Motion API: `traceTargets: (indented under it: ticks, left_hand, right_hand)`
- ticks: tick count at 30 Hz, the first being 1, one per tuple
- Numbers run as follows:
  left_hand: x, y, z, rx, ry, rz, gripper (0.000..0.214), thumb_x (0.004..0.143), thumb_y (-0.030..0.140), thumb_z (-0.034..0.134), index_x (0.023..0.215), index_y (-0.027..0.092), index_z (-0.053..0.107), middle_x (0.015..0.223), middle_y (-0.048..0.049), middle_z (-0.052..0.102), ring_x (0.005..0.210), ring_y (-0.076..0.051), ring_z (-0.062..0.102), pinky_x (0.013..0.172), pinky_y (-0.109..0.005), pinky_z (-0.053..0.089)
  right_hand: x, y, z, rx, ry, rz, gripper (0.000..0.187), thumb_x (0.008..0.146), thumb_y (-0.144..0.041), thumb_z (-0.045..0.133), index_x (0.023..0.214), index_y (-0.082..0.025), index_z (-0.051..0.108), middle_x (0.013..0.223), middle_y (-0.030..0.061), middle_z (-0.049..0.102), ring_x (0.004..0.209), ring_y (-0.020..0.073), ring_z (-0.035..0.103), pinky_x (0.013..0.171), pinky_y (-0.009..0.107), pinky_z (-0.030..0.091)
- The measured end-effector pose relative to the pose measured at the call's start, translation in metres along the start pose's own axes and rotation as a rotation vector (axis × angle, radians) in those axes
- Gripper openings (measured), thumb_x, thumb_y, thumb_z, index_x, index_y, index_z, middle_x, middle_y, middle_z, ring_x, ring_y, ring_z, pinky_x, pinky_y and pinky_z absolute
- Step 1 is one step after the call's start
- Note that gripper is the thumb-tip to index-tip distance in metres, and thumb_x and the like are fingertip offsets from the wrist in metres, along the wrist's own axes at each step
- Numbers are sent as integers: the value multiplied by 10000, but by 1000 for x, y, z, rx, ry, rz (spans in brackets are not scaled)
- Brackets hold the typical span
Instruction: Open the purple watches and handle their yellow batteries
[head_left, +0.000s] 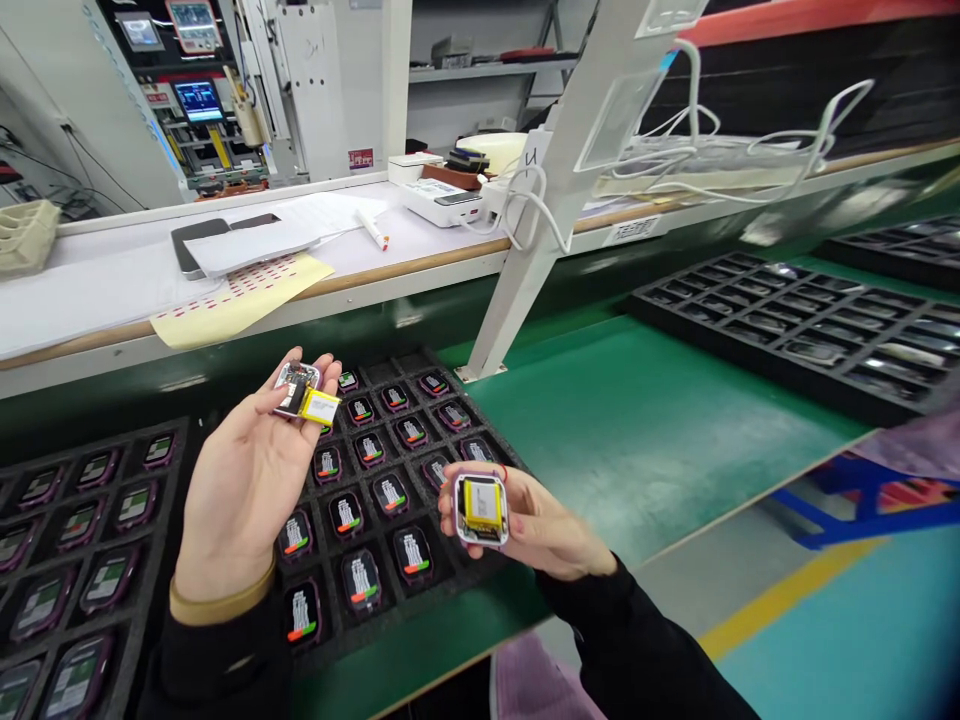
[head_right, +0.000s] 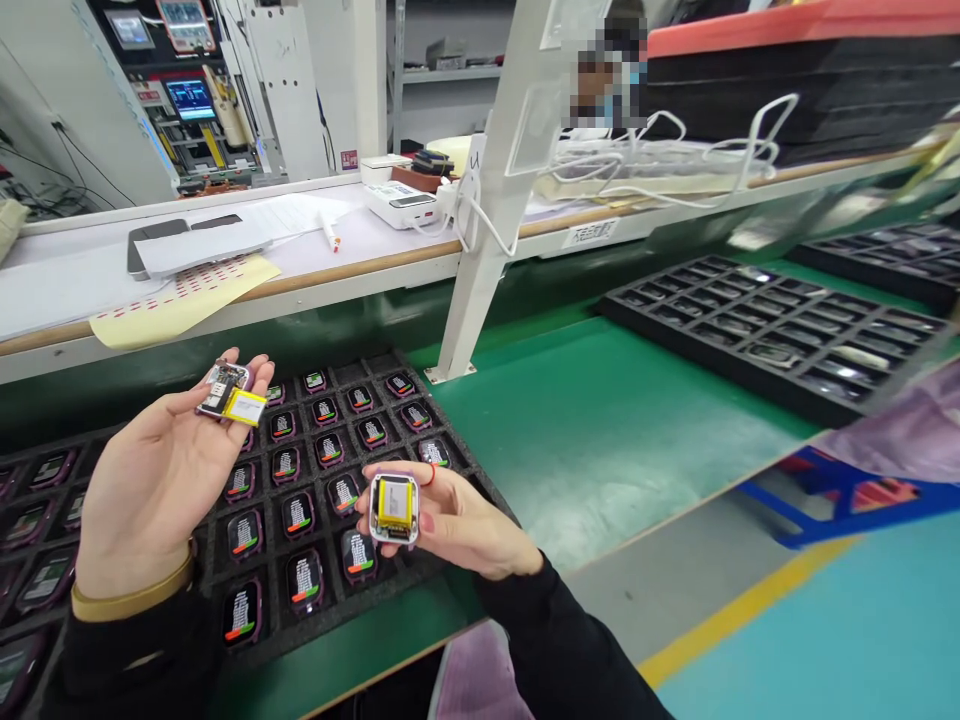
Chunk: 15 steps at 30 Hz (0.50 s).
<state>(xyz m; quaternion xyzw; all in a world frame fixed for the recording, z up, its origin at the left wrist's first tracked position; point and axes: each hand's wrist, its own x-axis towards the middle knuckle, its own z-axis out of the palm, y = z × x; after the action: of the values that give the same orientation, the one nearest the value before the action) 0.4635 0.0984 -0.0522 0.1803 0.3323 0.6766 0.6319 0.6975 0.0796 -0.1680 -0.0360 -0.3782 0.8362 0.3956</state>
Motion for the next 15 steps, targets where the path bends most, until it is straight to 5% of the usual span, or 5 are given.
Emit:
traceTargets:
  ticks: [15]
  left_hand:
    - [1,-5,4,25,14,-6,498,889,18,437,1384,58,476,1309,-226,641,1219,-272,639,1004,-314,569]
  right_hand:
    - [-1,-2,1,-48,71,29,467,874,-312,861,1279,-195,661,1149,128,693,1032,229,679,768,267,561]
